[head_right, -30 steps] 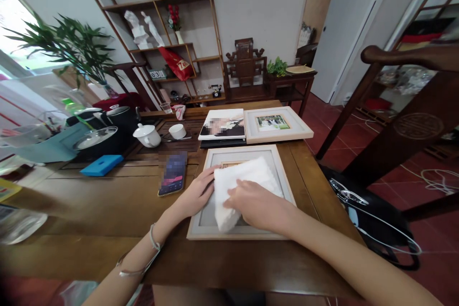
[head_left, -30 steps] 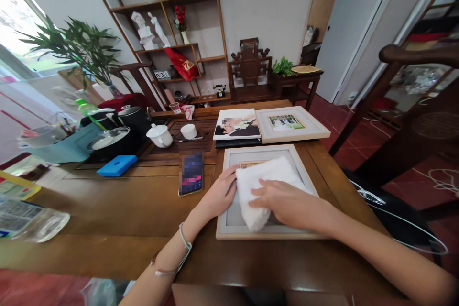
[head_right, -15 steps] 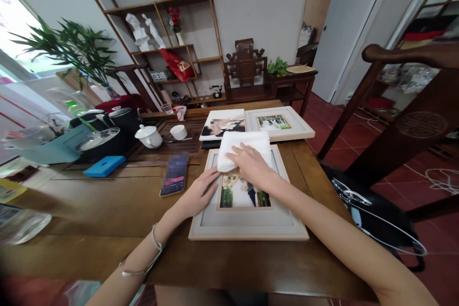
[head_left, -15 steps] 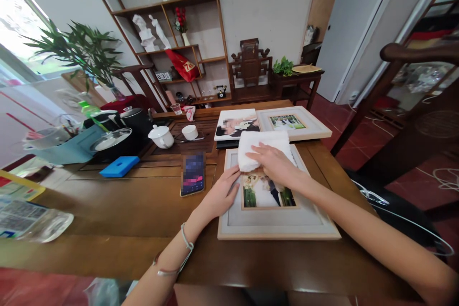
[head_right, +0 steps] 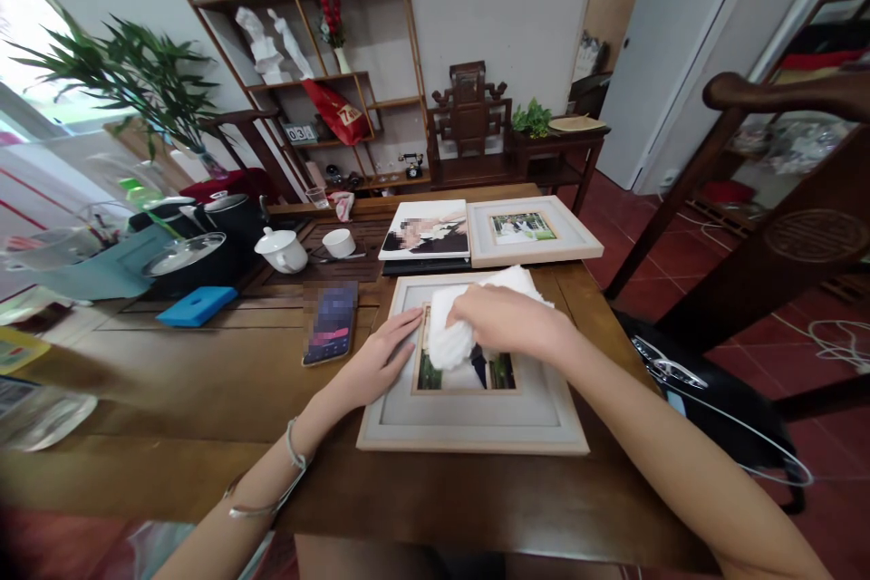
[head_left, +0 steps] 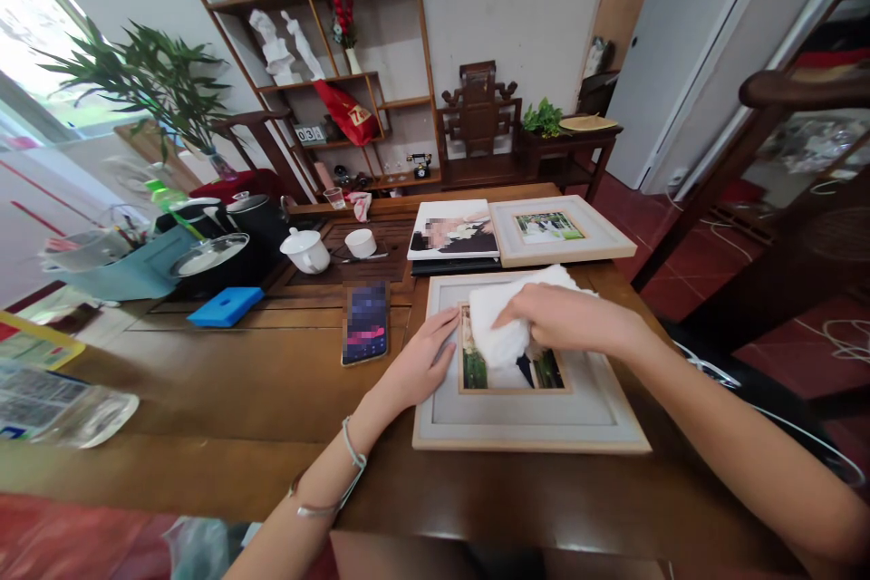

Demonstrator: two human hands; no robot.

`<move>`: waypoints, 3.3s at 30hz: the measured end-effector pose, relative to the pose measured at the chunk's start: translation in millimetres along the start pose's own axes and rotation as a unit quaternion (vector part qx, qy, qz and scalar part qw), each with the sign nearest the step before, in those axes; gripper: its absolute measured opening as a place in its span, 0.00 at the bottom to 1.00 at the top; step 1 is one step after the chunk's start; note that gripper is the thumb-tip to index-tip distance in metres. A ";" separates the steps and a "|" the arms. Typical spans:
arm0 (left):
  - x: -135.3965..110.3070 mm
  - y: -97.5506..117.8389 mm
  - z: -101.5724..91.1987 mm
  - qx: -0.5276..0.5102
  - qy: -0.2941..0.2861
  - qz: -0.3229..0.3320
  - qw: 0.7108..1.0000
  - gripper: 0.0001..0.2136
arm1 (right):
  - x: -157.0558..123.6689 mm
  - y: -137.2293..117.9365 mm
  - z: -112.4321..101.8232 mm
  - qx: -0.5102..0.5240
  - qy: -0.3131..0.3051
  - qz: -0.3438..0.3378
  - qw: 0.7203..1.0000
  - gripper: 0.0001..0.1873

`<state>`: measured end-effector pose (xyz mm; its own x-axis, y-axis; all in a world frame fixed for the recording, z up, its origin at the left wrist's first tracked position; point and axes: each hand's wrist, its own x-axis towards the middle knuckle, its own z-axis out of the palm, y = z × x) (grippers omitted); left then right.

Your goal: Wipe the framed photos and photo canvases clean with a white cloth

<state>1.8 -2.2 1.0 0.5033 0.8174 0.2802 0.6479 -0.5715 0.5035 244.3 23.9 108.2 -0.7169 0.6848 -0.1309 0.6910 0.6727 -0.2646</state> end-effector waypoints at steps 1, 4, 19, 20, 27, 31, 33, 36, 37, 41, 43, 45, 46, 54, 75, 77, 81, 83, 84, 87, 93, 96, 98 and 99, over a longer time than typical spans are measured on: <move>-0.1 0.0 -0.1 -0.001 0.001 0.000 1.000 0.19 | 0.5 4.1 -3.2 -0.004 0.031 0.005 0.999 0.30; -0.6 -0.1 -0.2 -0.005 0.003 -0.006 1.000 0.19 | 7.3 14.3 -6.1 -0.033 0.124 0.026 0.991 0.33; -0.3 -1.5 -0.4 -0.007 0.001 0.002 1.000 0.19 | 13.9 -5.7 21.5 -0.116 -0.003 0.030 0.993 0.26; -0.4 -1.5 -0.3 -0.005 0.001 0.002 1.000 0.19 | 8.4 -11.8 17.9 -0.097 -0.020 0.019 0.995 0.26; -0.2 0.0 -0.1 0.002 -0.003 -0.006 1.000 0.20 | -15.4 -14.4 -11.0 -0.016 -0.025 0.019 0.999 0.27; -0.7 0.0 -0.9 -0.003 0.004 0.002 1.000 0.20 | -3.7 16.0 -9.5 -0.127 0.086 0.145 0.977 0.30; -0.7 0.1 -1.6 -0.005 0.006 0.004 1.000 0.20 | 5.3 29.2 -3.1 -0.170 0.089 0.187 0.963 0.31; -0.1 0.4 -2.4 -0.008 0.004 0.000 1.000 0.20 | 15.0 37.3 7.1 -0.186 0.053 0.189 0.963 0.28; 0.2 0.6 -2.7 -0.010 0.002 -0.001 1.000 0.20 | 16.5 36.6 9.5 -0.184 0.043 0.182 0.965 0.27; 0.7 0.9 -3.0 -0.011 0.000 -0.002 1.000 0.19 | 14.8 22.8 12.4 -0.174 0.009 0.152 0.973 0.21; 0.5 0.8 -2.9 -0.011 0.001 -0.001 1.000 0.19 | 10.4 11.9 11.4 -0.168 -0.008 0.140 0.976 0.18; -0.1 0.6 -2.5 -0.011 0.006 0.002 1.000 0.19 | 3.8 -0.8 9.4 -0.162 -0.027 0.126 0.978 0.17; -0.3 0.4 -2.3 -0.011 0.009 0.004 1.000 0.19 | -0.1 -7.7 8.2 -0.155 -0.034 0.115 0.981 0.18; -1.1 -0.6 -0.9 -0.010 0.008 0.007 1.000 0.20 | -18.7 -39.8 0.1 -0.004 -0.120 0.004 0.993 0.20; -0.8 -2.8 0.9 -0.016 0.005 0.005 1.000 0.20 | 3.8 5.9 1.3 -0.132 0.106 0.097 0.981 0.28; -1.0 -3.2 1.2 -0.015 0.006 0.006 1.000 0.20 | 2.5 5.3 0.7 -0.137 0.105 0.093 0.981 0.28; -0.8 -2.5 0.7 -0.011 -0.002 0.001 1.000 0.20 | 3.7 -1.3 12.8 -0.185 0.106 0.101 0.972 0.27; -0.5 -2.3 0.6 -0.013 0.000 0.002 1.000 0.20 | 5.2 -8.8 25.2 -0.215 0.088 0.107 0.967 0.25; -0.3 -2.3 0.6 -0.015 0.002 0.003 1.000 0.20 | 5.0 -13.7 31.4 -0.226 0.073 0.113 0.965 0.24; 0.0 -2.7 0.9 -0.017 0.006 0.006 1.000 0.20 | -4.6 -32.3 43.9 -0.232 0.025 0.138 0.963 0.23; -0.4 -1.2 -0.5 -0.010 0.008 0.004 1.000 0.19 | -63.1 -63.5 47.5 -0.083 -0.024 -0.006 0.996 0.20; -0.2 0.3 -1.9 -0.007 -0.001 -0.001 1.000 0.19 | -78.5 -58.9 47.3 -0.013 -0.005 -0.004 1.000 0.24; 0.0 0.7 -2.3 -0.007 -0.006 -0.005 1.000 0.19 | -75.3 -48.5 46.8 0.006 0.006 0.029 1.000 0.28; 0.0 0.7 -2.2 -0.009 -0.007 -0.006 1.000 0.20 | -70.4 -42.3 47.0 0.001 0.018 0.045 0.999 0.30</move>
<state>1.0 -2.4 3.2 0.5038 0.8233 0.2616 0.6445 -0.5599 0.5208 261.2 -66.0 83.7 -0.6478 0.7524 -0.1194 0.7523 0.6071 -0.2558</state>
